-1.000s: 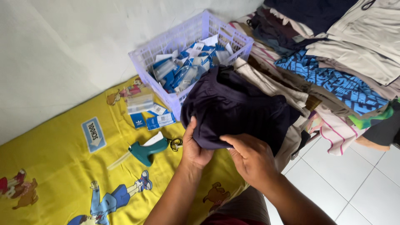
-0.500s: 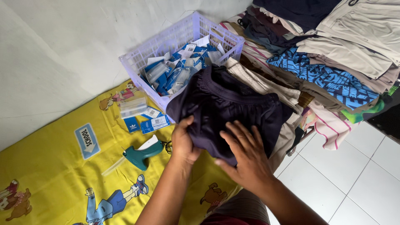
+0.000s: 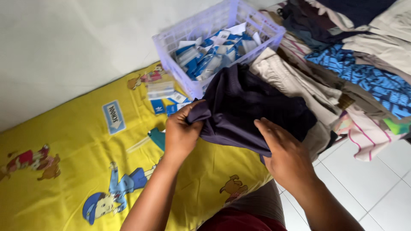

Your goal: The person folds a pair of dark shorts, then uses a glue gun to attach a blue tag to the waistband. They repeat the process with a pair of light-colored shorts, applying glue and securing another tag before folding the garment.

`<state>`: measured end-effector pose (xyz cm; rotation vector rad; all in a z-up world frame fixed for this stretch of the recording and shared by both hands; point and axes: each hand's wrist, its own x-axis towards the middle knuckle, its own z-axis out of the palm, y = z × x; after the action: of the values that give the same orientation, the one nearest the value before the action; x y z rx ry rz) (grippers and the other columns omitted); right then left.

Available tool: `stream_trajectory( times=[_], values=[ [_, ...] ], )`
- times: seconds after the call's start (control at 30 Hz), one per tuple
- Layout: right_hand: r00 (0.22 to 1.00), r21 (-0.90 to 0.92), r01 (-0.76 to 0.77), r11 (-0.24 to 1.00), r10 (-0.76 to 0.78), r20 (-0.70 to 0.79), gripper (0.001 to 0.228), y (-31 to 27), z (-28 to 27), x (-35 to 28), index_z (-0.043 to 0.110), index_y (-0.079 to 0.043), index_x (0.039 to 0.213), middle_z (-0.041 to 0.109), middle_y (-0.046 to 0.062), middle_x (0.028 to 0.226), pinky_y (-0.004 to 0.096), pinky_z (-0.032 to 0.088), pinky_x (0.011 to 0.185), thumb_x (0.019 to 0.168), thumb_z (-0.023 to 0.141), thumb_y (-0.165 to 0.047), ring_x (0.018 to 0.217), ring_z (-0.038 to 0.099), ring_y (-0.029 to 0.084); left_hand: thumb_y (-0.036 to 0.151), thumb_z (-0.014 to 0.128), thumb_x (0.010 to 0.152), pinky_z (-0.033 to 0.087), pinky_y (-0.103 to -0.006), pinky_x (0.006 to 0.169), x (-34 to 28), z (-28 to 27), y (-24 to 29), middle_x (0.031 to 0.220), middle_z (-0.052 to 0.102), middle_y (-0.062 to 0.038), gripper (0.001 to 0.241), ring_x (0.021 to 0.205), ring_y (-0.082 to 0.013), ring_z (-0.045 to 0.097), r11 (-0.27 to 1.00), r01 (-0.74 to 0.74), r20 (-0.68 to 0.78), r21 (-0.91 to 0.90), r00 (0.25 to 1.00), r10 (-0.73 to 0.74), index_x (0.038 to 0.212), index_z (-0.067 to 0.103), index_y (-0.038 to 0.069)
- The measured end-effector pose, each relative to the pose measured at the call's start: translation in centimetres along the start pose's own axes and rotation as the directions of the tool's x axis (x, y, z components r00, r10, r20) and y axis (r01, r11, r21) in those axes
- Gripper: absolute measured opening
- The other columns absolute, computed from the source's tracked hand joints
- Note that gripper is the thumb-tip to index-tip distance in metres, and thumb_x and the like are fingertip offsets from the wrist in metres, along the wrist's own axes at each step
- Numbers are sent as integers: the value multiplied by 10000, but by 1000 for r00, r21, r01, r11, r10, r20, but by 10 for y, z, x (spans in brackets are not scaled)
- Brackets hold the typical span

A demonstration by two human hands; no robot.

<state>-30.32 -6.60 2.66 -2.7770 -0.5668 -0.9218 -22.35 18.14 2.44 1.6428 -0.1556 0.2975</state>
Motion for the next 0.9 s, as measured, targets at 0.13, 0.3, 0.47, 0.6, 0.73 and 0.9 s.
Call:
stream_trajectory(
  times=[0.13, 0.3, 0.47, 0.6, 0.73, 0.9],
  values=[
    [977, 220, 0, 975, -47, 208, 839, -29, -34, 17, 539, -120, 1423, 582, 78, 1465, 328, 480, 1035, 605, 650, 29, 1290, 594, 208, -37, 587, 730, 546, -225, 918, -20, -49, 29, 1106, 761, -2, 451, 995, -63, 665, 997, 69, 11, -17, 998, -69, 1134, 758, 67],
    [951, 494, 154, 856, -265, 161, 780, -70, -61, 53, 568, -96, 1380, 625, 78, 1406, 355, 499, 1031, 624, 570, 93, 1258, 634, 241, -83, 665, 774, 565, -252, 922, -60, -116, 66, 1116, 761, -72, 336, 998, -111, 685, 997, 39, -168, -62, 985, -49, 1084, 745, 20],
    [880, 734, 134, 666, -421, 221, 417, -129, -47, 122, 654, -86, 1219, 740, 52, 1207, 311, 534, 894, 819, 572, -1, 1061, 735, 208, -3, 707, 855, 578, -262, 979, -81, -175, 96, 1154, 745, -99, 271, 1037, -124, 692, 1000, 7, -356, 21, 935, 1, 1124, 721, 29],
    [862, 668, 77, 740, -386, 329, 542, -173, 11, 161, 635, -175, 1305, 712, 53, 1279, 369, 523, 914, 780, 600, -43, 1111, 693, 264, 36, 700, 802, 596, -255, 942, -75, -231, 77, 1104, 750, -32, 307, 1014, -104, 692, 988, 78, -563, 135, 827, 12, 1101, 742, 94],
    [847, 776, 358, 519, -531, -35, 550, -205, 43, 173, 606, -31, 1325, 669, 151, 1307, 374, 490, 1049, 799, 545, 119, 1183, 662, 312, -16, 691, 813, 598, -253, 894, -90, -256, 83, 1049, 736, -49, 302, 971, -126, 686, 972, -33, -635, 232, 752, 177, 1104, 731, 54],
    [741, 661, 561, 499, -658, -133, 749, -221, 110, 135, 610, -122, 1365, 633, 158, 1320, 515, 465, 1066, 668, 762, 104, 1243, 588, 385, -121, 736, 810, 536, -372, 951, -139, -266, 50, 1043, 697, -190, 360, 985, -201, 583, 947, 39, -670, 318, 717, 195, 1163, 702, -56]
  ],
)
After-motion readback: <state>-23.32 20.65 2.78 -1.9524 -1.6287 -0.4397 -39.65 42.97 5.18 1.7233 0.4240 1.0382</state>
